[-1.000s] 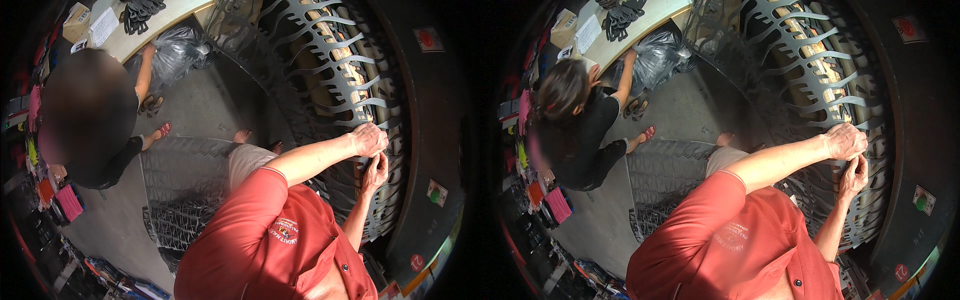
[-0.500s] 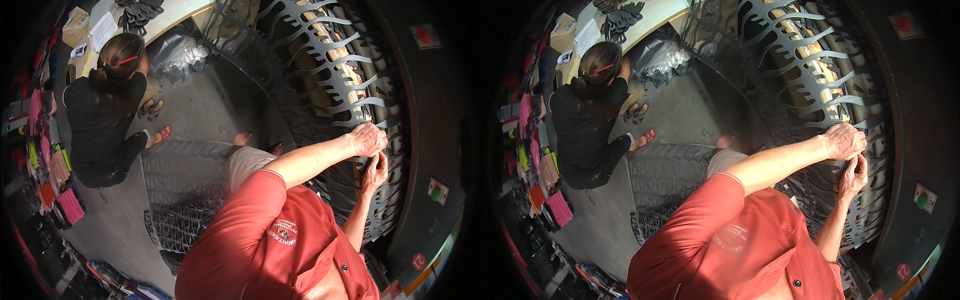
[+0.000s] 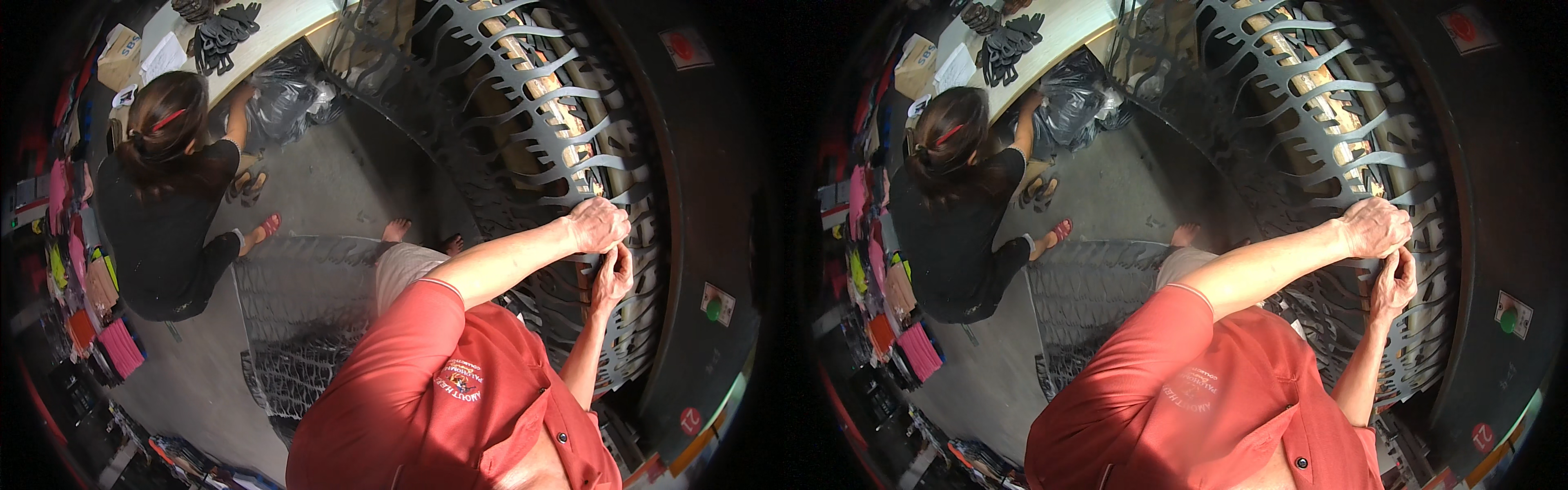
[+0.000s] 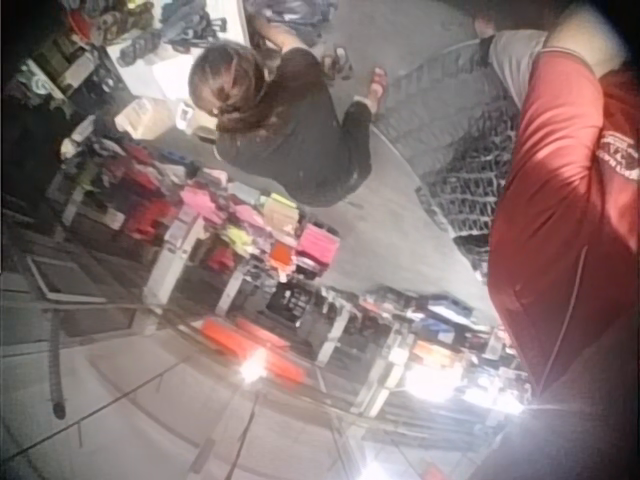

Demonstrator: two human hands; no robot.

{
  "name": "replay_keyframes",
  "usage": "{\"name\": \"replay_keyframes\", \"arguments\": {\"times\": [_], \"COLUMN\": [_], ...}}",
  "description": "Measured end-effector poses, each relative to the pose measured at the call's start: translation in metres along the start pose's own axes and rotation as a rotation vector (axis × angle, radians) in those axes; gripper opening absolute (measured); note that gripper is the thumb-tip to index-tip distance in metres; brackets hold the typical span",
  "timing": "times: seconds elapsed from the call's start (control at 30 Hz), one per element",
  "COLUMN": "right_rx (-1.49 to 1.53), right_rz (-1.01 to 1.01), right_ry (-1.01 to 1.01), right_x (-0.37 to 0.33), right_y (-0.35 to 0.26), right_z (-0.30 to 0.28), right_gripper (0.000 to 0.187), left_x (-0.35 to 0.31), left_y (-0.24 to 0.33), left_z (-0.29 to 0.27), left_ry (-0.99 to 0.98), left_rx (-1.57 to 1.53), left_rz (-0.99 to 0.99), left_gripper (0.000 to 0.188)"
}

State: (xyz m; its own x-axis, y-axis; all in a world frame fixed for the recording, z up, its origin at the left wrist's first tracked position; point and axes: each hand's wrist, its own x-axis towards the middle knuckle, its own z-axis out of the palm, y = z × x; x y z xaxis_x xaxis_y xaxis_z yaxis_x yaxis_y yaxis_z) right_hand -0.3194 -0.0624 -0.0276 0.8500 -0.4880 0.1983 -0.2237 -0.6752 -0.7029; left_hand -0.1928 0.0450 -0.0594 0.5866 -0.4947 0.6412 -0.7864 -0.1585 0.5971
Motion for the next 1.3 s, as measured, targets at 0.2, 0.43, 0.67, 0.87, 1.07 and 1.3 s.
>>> {"name": "replay_keyframes", "arguments": {"times": [0.2,0.43,0.67,0.87,1.07,1.3], "right_rx": [-0.013,0.003,0.019,-0.021,-0.018,0.088], "right_rz": [0.023,-0.005,0.001,0.133,-0.024,-0.243], "right_ry": [-0.001,0.004,0.004,0.017,0.088,0.149], "right_x": [0.000,0.001,0.001,0.002,-0.002,-0.002], "right_y": [0.000,0.008,0.012,0.009,0.000,-0.015], "right_z": [-0.001,0.000,-0.001,0.004,0.012,0.001], "right_gripper": [0.025,0.025,0.026,0.021,0.019,0.014], "left_x": [0.000,-0.001,-0.002,-0.001,-0.001,0.004], "left_y": [0.000,0.000,-0.001,0.002,0.001,0.015], "left_z": [0.001,0.004,0.003,-0.007,-0.023,-0.032], "left_ry": [0.004,-0.013,0.001,-0.040,-0.075,-0.168], "left_rx": [0.000,0.034,0.057,0.132,0.099,-0.021], "left_rz": [-0.004,0.004,0.016,0.055,0.143,0.022], "left_gripper": [0.019,0.019,0.019,0.015,0.014,0.005]}}
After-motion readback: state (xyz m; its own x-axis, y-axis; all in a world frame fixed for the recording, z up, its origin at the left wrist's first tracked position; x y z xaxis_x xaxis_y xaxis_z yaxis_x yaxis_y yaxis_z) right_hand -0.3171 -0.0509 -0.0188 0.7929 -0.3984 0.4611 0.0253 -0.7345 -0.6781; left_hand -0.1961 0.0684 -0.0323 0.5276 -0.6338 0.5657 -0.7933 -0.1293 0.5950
